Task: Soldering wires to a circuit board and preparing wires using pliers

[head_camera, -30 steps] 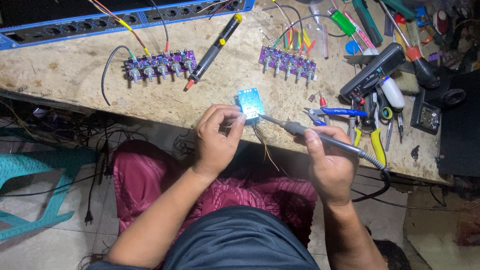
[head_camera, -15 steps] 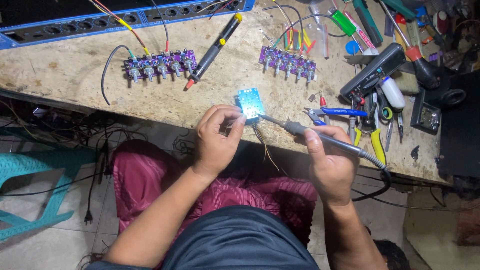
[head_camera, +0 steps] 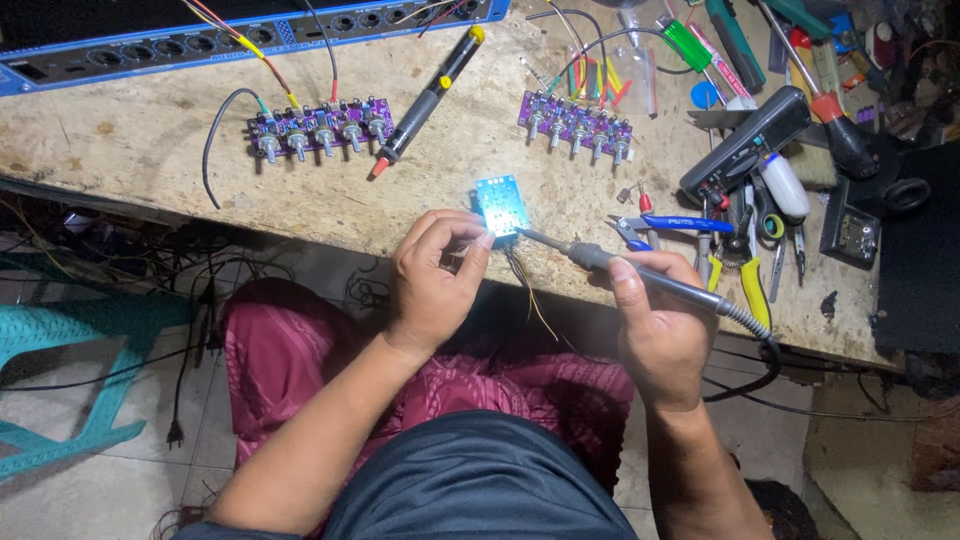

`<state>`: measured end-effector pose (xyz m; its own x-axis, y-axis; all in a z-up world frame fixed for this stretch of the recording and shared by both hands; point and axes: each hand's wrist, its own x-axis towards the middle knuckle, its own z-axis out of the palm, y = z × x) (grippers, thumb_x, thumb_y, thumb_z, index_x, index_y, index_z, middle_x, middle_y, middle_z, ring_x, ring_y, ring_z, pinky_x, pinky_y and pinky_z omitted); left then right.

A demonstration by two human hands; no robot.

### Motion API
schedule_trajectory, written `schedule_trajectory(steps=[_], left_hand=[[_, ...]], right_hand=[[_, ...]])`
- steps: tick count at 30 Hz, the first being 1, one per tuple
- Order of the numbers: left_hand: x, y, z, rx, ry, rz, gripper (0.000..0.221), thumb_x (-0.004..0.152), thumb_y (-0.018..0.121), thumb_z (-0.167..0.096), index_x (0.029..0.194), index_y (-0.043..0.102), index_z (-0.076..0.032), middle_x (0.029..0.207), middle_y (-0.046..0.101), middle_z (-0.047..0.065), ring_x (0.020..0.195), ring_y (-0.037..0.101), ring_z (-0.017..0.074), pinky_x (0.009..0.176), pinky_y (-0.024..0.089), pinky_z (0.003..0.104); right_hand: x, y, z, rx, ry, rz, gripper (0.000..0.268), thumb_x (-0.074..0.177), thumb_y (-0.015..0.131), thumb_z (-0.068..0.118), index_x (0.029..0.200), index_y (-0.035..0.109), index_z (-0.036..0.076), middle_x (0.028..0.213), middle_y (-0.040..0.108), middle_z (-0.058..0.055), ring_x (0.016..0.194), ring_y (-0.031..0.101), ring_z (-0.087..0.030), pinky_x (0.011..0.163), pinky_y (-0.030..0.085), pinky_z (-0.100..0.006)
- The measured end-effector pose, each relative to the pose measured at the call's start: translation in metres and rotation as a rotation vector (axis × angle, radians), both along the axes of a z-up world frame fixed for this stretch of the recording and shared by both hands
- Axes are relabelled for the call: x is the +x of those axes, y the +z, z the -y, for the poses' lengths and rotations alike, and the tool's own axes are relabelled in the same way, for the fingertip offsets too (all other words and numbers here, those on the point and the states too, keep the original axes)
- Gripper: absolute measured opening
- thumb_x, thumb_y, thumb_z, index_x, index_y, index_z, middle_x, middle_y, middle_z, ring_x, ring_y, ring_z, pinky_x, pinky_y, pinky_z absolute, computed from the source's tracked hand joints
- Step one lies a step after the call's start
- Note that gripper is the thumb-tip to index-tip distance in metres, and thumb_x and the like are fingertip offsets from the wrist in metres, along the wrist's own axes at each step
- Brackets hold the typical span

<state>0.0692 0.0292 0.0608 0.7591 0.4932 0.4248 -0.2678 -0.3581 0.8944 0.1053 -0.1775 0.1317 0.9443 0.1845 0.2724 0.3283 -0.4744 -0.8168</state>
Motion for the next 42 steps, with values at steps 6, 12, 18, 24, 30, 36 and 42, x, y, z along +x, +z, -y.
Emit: schedule_trajectory(steps=[6,12,18,24,30,36,42], left_hand=[[0.001,-0.001,0.001,0.013,-0.003,0.002,0.008,0.09,0.078,-0.011,0.088,0.071,-0.008,0.092,0.073,0.009,0.084,0.074,0.0295,0.068,0.062,0.036],[0.0,0.001,-0.002,0.009,0.006,0.015,0.007,0.091,0.077,-0.01,0.089,0.07,-0.008,0.091,0.073,0.01,0.082,0.074,0.0295,0.067,0.062,0.036],[-0.001,0.008,-0.003,-0.063,0.022,0.092,0.007,0.095,0.074,-0.008,0.091,0.07,-0.003,0.089,0.071,0.012,0.08,0.074,0.0282,0.069,0.061,0.034],[-0.03,-0.011,0.0,0.119,0.125,0.199,0.004,0.096,0.07,-0.008,0.092,0.069,-0.006,0.089,0.067,0.007,0.083,0.07,0.0276,0.074,0.059,0.037],[-0.073,-0.082,0.018,0.436,-0.28,0.08,0.009,0.096,0.068,-0.009,0.094,0.066,0.0,0.087,0.062,0.015,0.08,0.06,0.0317,0.076,0.052,0.041],[-0.088,-0.196,0.015,0.698,-0.653,-0.742,0.039,0.088,0.077,-0.037,0.115,0.071,-0.011,0.092,0.071,0.018,0.085,0.069,0.0425,0.071,0.054,0.054],[-0.068,-0.054,0.014,0.549,-0.621,-0.092,0.021,0.093,0.074,-0.029,0.101,0.071,-0.009,0.093,0.071,0.007,0.08,0.068,0.0249,0.073,0.056,0.035]], right_hand=[[0.001,0.0,0.001,0.011,0.013,-0.003,0.02,0.101,0.072,0.018,0.102,0.072,-0.001,0.078,0.07,-0.02,0.075,0.07,-0.027,0.08,0.056,-0.041],[0.001,-0.002,0.0,0.039,0.024,-0.012,0.018,0.099,0.073,0.017,0.102,0.071,-0.001,0.079,0.072,-0.02,0.08,0.071,-0.025,0.079,0.057,-0.04],[0.0,-0.001,0.006,0.122,0.031,0.093,0.02,0.103,0.068,0.015,0.1,0.068,-0.005,0.087,0.071,-0.023,0.078,0.073,-0.032,0.082,0.061,-0.044],[0.001,-0.004,0.057,0.149,-0.11,0.175,0.023,0.107,0.067,0.019,0.108,0.066,-0.004,0.098,0.068,-0.023,0.088,0.071,-0.03,0.088,0.06,-0.042],[0.007,-0.01,0.114,0.186,-0.299,0.317,0.038,0.112,0.059,0.026,0.119,0.054,-0.011,0.102,0.059,-0.027,0.088,0.073,-0.04,0.079,0.066,-0.043],[0.027,-0.03,0.191,0.296,-0.493,0.319,0.022,0.119,0.057,0.021,0.13,0.051,0.002,0.104,0.063,-0.024,0.089,0.071,-0.029,0.079,0.061,-0.034],[0.052,-0.032,0.246,0.409,-0.722,0.284,0.018,0.114,0.054,0.026,0.124,0.052,0.01,0.099,0.07,-0.021,0.076,0.073,-0.022,0.069,0.063,-0.025]])
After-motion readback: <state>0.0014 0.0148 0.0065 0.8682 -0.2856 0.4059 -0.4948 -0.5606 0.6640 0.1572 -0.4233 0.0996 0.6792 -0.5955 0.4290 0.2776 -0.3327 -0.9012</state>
